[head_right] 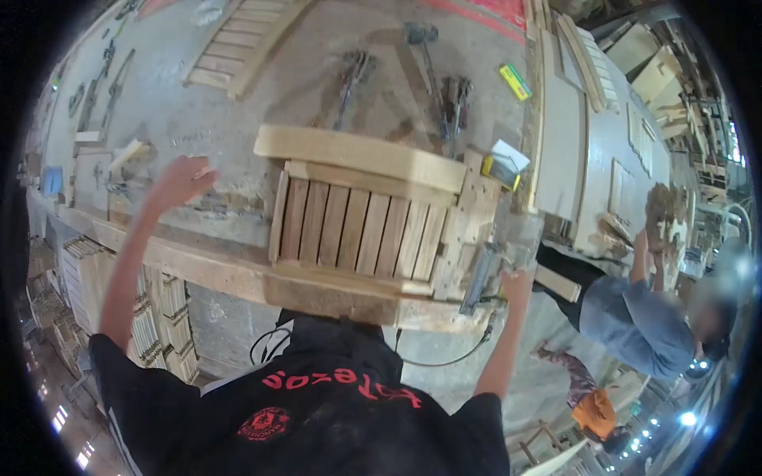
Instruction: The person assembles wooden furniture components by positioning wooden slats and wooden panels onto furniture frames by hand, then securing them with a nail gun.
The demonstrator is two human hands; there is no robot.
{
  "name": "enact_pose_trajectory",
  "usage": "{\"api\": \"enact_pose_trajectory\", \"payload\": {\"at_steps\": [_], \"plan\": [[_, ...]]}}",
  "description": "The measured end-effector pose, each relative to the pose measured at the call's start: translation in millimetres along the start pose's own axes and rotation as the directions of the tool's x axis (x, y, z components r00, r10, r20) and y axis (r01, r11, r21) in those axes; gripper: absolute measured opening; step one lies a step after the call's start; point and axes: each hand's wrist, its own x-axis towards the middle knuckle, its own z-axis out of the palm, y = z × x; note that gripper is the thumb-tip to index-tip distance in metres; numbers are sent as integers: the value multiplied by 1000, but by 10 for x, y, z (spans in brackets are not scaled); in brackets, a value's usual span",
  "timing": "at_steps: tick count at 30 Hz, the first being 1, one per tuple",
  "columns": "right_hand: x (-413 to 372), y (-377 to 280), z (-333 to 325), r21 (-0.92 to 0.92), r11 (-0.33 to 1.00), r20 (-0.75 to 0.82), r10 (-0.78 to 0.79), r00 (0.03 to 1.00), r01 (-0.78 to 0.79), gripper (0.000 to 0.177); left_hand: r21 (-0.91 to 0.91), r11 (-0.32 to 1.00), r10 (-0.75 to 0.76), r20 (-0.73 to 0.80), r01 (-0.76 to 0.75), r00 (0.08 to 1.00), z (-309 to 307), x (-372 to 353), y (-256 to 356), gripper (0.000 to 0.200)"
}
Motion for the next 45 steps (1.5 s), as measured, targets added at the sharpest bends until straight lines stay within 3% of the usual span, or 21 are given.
{"api": "enact_pose_trajectory", "payload": {"at_steps": [1, 3, 4, 7, 10, 15, 17, 18, 21, 25, 26, 29, 32, 34, 36, 38, 39, 40, 42, 44, 45], "plan": [[69, -103, 142, -164, 976, -157, -172, 972, 147, 30, -215, 953, 165, -229, -215, 959, 63, 182, -77, 19], [-56, -1201, 54, 495, 869, -28, 50, 998, -29, 31, -649, 715, 224, -141, -261, 964, 305, 564, 56, 21], [53, -1335, 262, 775, 621, 64, 108, 992, -117, 33, -759, 629, 156, -85, -165, 984, 464, 790, 223, 26], [421, -2339, 359, 909, 353, 204, 90, 975, -223, 38, -876, 411, 89, 315, 253, 945, 894, 1708, 581, 48], [1061, -2868, 635, 962, 108, 231, 165, 959, -250, 41, -965, 31, 169, 263, 262, 950, 1163, 2352, 964, 60], [1996, -3244, 880, 725, -502, 390, -264, 882, -471, 38, -767, -461, 488, 201, 447, 849, 861, 3019, 1328, 64], [2190, -3307, 984, 489, -638, 250, -551, 796, -595, 31, -898, -180, 356, 322, 402, 877, 597, 3158, 1418, 64], [2189, -3353, 953, 414, -686, 309, -512, 801, -598, 29, -922, -37, 271, 361, 385, 892, 495, 3190, 1467, 64], [2293, -3345, 940, 277, -713, 261, -589, 765, -644, 26, -927, -168, 513, 209, 336, 833, 482, 2853, 1477, 65], [2387, -3356, 1026, -4, -599, -91, -797, 597, -801, 26, -887, -335, 505, 115, 317, 855, 376, 2747, 1663, 51], [2385, -3356, 1000, -3, -679, 14, -735, 678, -735, 25, -900, -347, 561, 25, 263, 827, 255, 2620, 1743, 44], [2375, -3392, 1001, -57, -806, 175, -589, 789, -589, 20, -676, -679, 587, -734, -286, 341, -1375, 1686, 2229, 46], [2395, -3457, 946, -103, -850, 217, -525, 823, -516, 14, -435, -828, 520, -832, -355, -194, -2259, 1267, 2786, 58], [2578, -3517, 907, -73, -871, 197, -490, 849, -485, 12, -505, -570, 239, -857, -649, 457, -1710, 902, 3021, 53], [2724, -3816, 583, 139, -934, 206, -297, 932, -328, 19, -454, -173, 626, -736, -874, 259, -1058, 1210, 2635, 39], [3237, -4356, -110, -101, -949, 299, -315, 901, -299, 25, -537, 496, 461, -503, -683, 731, -174, 1312, 2171, 24], [3516, -4696, -405, 18, -965, 441, -228, 868, -262, 25, -189, 667, 494, -612, -721, 618, 278, 1435, 1882, 24], [3617, -4962, -688, 114, -979, 468, -96, 879, -168, 23, -149, 906, 288, -469, -396, 835, 665, 1421, 1494, 19], [3552, -5368, -862, 341, -939, 536, 150, 831, -51, 24, -277, 949, -7, -489, -148, 872, 1564, 1409, 428, 29], [3536, -5380, -389, 905, -425, 10, 59, 998, 16, 25, -327, 941, -263, -543, 87, 798, 2161, 1055, -181, 44], [3454, -5404, -166, 977, -71, -209, -158, 965, 200, 27, -189, 977, -196, -597, 101, 778, 2380, 952, -402, 48]]}}
